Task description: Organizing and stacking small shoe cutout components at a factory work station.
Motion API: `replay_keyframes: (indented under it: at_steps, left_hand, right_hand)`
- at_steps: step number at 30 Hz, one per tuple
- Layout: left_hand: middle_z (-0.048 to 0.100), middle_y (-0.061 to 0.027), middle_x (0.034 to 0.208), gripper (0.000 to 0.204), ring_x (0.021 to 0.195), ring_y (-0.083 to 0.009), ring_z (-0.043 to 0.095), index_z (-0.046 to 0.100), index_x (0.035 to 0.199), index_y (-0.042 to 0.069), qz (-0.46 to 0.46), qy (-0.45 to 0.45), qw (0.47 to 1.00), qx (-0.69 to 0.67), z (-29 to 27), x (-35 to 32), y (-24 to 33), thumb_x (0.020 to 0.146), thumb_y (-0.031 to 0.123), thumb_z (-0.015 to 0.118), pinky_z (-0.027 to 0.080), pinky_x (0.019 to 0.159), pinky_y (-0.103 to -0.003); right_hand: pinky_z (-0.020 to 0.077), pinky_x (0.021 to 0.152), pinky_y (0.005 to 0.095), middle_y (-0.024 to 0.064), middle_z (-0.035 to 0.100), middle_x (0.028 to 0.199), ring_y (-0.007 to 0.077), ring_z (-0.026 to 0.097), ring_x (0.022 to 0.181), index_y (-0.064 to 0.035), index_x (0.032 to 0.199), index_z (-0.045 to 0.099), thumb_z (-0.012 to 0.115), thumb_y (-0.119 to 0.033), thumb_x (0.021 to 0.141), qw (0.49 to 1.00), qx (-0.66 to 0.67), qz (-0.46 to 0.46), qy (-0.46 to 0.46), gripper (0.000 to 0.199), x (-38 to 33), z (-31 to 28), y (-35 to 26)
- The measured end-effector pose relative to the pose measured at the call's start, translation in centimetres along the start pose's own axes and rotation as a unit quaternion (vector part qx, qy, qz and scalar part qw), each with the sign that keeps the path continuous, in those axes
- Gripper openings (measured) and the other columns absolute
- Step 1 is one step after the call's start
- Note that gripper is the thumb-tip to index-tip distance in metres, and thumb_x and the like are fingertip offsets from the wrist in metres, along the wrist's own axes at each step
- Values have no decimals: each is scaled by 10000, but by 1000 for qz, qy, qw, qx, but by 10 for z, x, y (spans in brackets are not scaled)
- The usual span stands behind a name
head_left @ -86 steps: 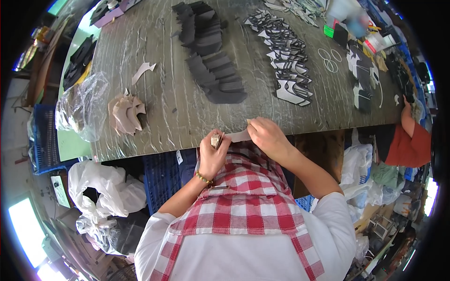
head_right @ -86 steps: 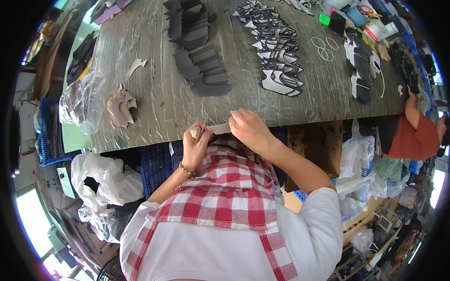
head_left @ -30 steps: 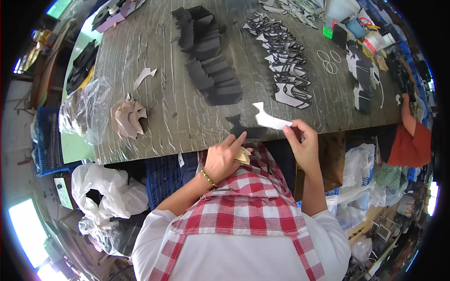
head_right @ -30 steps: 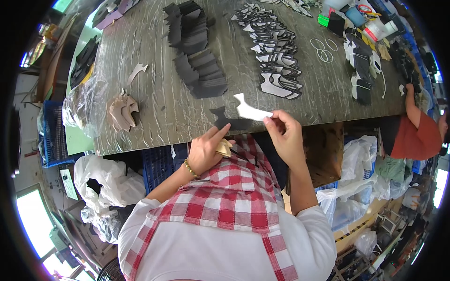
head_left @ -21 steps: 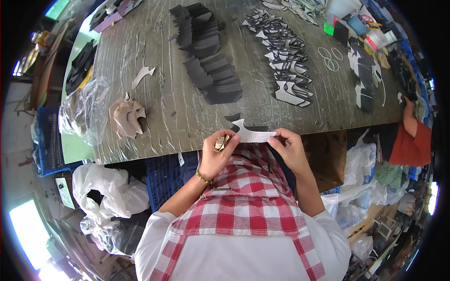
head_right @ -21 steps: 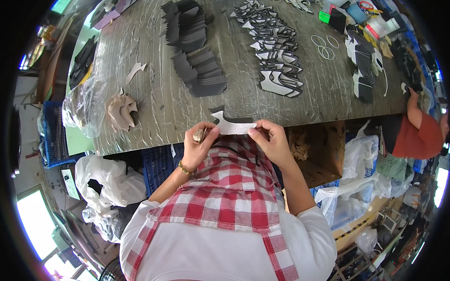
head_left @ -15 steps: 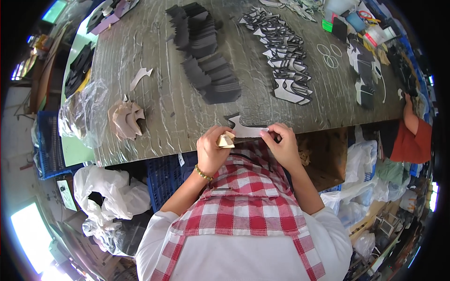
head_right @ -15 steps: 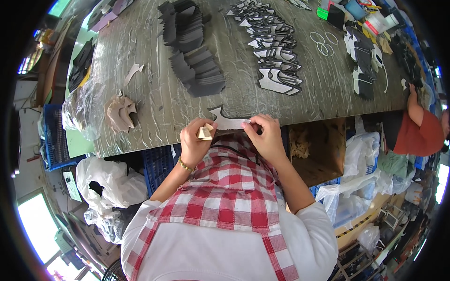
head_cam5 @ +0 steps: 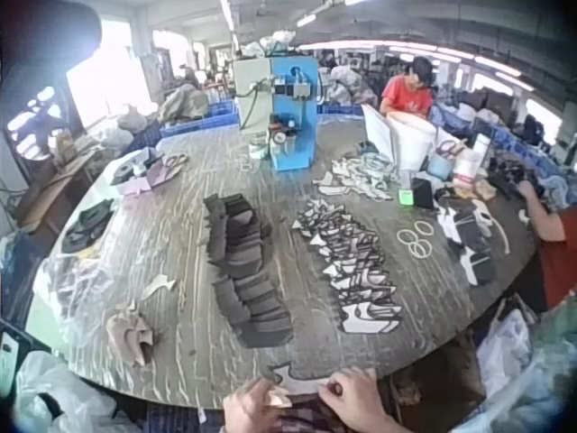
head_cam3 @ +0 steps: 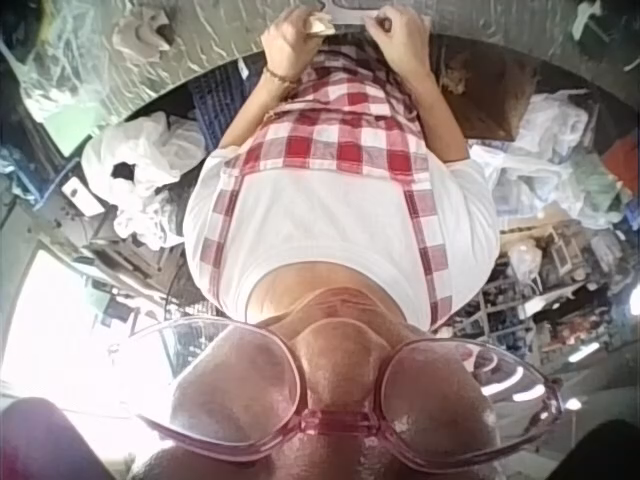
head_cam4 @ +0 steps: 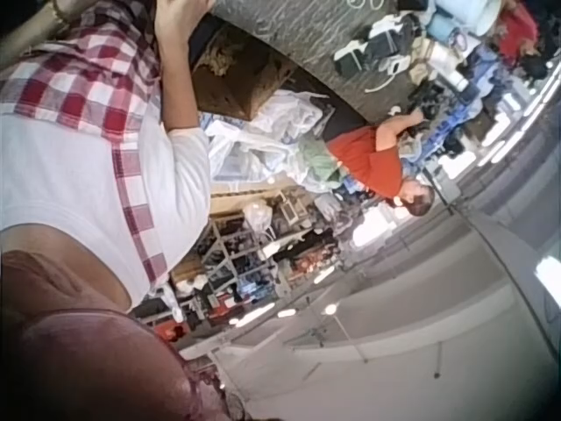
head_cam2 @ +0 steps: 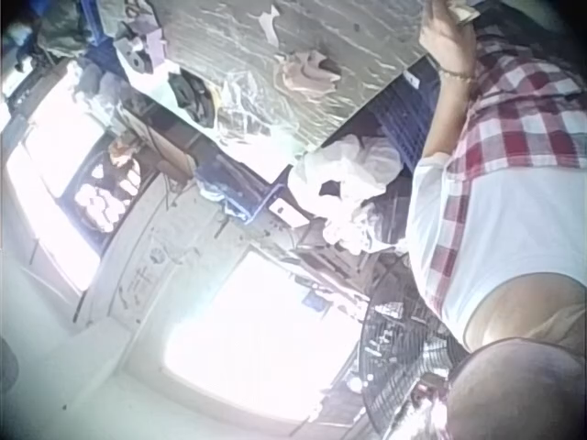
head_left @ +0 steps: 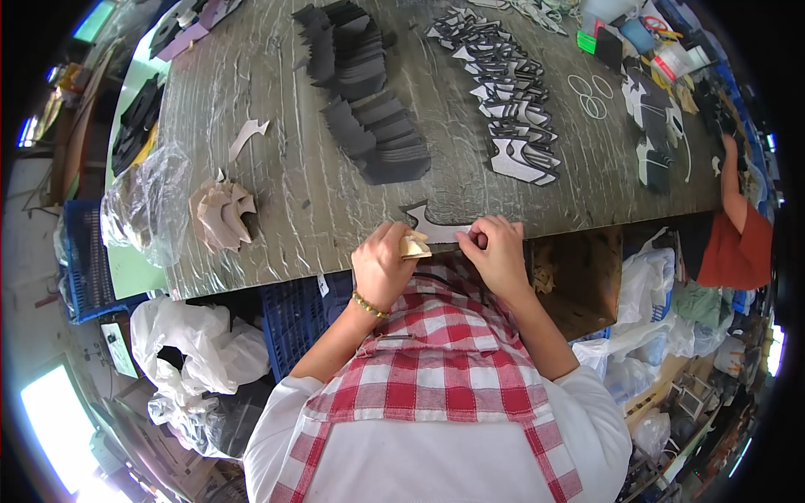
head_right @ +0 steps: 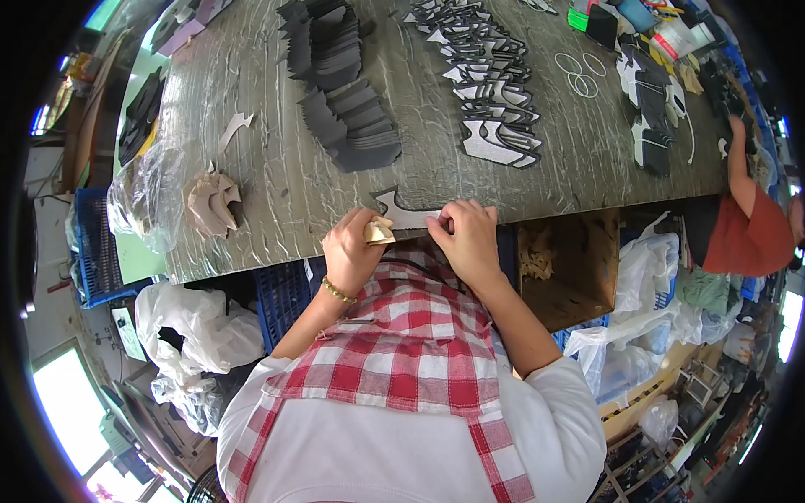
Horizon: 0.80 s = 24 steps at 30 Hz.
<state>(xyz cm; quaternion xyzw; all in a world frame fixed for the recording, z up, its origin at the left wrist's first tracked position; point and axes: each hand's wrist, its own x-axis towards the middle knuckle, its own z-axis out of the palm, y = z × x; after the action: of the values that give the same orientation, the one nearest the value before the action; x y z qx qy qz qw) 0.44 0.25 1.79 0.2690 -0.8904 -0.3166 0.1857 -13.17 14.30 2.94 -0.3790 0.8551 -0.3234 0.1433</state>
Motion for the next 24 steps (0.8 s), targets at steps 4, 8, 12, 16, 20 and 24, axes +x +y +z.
replay_keyframes:
  at_steps: [4, 8, 12, 16, 20, 24]
  left_hand:
    - [567, -81, 752, 310, 658, -307, 605, 658, 972, 102, 39, 1, 998, 50, 2, 0, -5, 671, 103, 732, 485, 585, -387]
    - [541, -79, 766, 427, 657, -290, 597, 649, 1086, 120, 91, -12, 993, 79, -1, 3, -1, 667, 93, 726, 484, 582, -380]
    - [542, -120, 838, 560, 710, -309, 604, 530, 1229, 66, 55, -46, 995, 72, -1, 5, 1, 685, 46, 663, 496, 632, -408]
    - [534, -152, 819, 416, 708, -328, 600, 465, 1174, 21, -14, 13, 986, -167, -8, 6, -4, 780, 41, 597, 485, 652, -388]
    - [508, -41, 774, 241, 662, -129, 487, 453, 1123, 28, -176, -129, 845, -488, -10, 0, -20, 885, 9, 484, 430, 579, -285]
    - [628, -75, 855, 220, 797, -159, 644, 551, 1137, -38, -207, -152, 768, -586, -12, 7, 8, 984, 110, 495, 561, 733, -305]
  right_hand:
    - [327, 720, 367, 31, 533, 677, 230, 519, 706, -72, 735, 574, 725, -253, 776, 995, -95, -10, -19, 239, 3, -6, 3]
    - [341, 742, 373, 49, 532, 814, 246, 511, 834, -85, 830, 568, 708, -202, 788, 997, -48, -57, 9, 187, 5, -4, 1]
    - [351, 782, 385, 71, 513, 906, 261, 493, 923, -88, 864, 568, 675, -151, 807, 995, -7, -99, 15, 137, 8, -3, 4]
    - [348, 793, 410, 74, 513, 898, 277, 496, 921, -87, 889, 568, 645, -132, 820, 996, -33, -80, 17, 112, 13, -21, 28]
    - [350, 784, 416, 77, 515, 907, 292, 497, 931, -84, 902, 562, 632, -127, 826, 973, -150, -83, 155, 112, 38, -54, 56]
    - [372, 841, 439, 97, 565, 1025, 300, 510, 1020, -65, 1055, 555, 666, -173, 817, 966, -147, -78, 197, 283, 46, -63, 27]
